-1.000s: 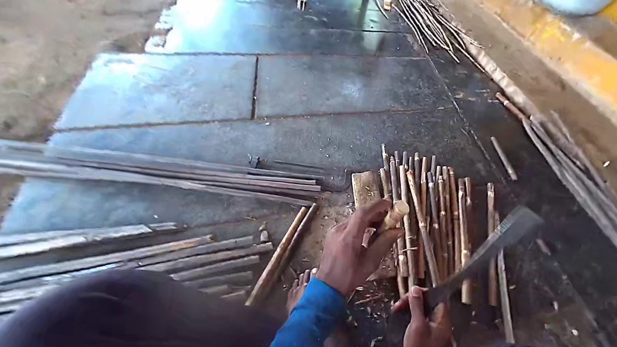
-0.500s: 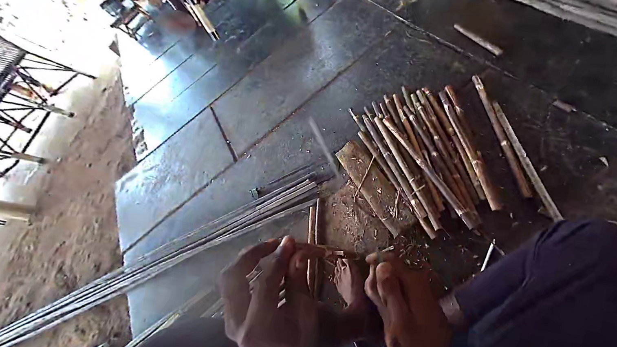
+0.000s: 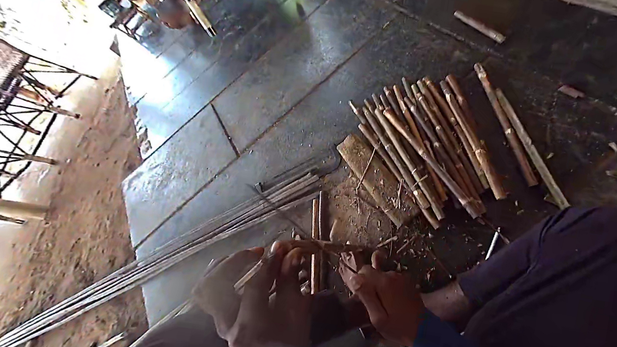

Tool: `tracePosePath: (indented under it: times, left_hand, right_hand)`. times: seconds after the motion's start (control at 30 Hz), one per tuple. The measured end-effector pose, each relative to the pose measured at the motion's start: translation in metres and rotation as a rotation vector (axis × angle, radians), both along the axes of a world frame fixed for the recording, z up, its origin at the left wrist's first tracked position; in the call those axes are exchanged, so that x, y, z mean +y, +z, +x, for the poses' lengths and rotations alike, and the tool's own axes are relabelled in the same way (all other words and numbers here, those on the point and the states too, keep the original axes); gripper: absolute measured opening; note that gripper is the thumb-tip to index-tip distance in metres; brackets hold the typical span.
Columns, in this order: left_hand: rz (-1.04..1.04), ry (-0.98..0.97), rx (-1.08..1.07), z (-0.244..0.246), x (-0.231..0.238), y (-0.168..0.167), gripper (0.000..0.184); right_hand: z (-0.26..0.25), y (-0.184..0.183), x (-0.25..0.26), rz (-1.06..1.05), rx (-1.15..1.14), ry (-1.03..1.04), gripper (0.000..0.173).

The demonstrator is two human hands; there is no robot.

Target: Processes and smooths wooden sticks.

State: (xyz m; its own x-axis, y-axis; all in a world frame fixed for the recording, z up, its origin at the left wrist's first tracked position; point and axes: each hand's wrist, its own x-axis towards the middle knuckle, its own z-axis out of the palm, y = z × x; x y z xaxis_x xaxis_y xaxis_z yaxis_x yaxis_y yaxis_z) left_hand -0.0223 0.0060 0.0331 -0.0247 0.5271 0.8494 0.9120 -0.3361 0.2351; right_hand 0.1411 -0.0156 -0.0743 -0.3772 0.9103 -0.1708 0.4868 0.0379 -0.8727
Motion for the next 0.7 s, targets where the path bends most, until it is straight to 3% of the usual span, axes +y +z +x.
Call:
tracePosePath:
  times: [0.03,0.13,0.27,0.33,0.4,0.5,0.6,0.7]
  left_hand:
    - [-0.005,-0.006,-0.001,0.001,-0.002,0.000,0.011]
    - [-0.040,-0.062,0.002,0.007,-0.007,0.003,0.011]
    - [-0.020,-0.130,-0.018,0.005,-0.001,-0.004,0.011]
    - [-0.074,-0.185,-0.086,0.006,-0.005,-0.006,0.016]
    - [-0.172,-0.313,-0.197,0.005,-0.001,-0.009,0.031]
    - [-0.222,-0.437,-0.336,0.021,-0.006,-0.002,0.045]
    - [-0.197,-0.562,-0.338,0.060,0.006,0.007,0.043]
    - [-0.335,-0.594,-0.212,0.105,0.047,-0.049,0.023]
  right_hand:
    - [-0.001,-0.003,-0.002,0.029,0.000,-0.015,0.071]
    - [0.000,-0.026,0.007,-0.275,-0.153,0.050,0.075]
    - [0.000,-0.019,0.009,-0.107,-0.055,0.048,0.074]
    - [0.001,-0.036,0.007,-0.335,-0.094,0.059,0.078]
    - [0.004,-0.043,0.016,-0.422,-0.109,0.032,0.079]
    - [0.017,-0.014,0.024,-0.159,0.028,-0.197,0.071]
    - [0.053,-0.016,0.042,0.043,0.403,-0.569,0.068]
    - [0.086,-0.020,0.054,0.007,0.662,-0.778,0.067]
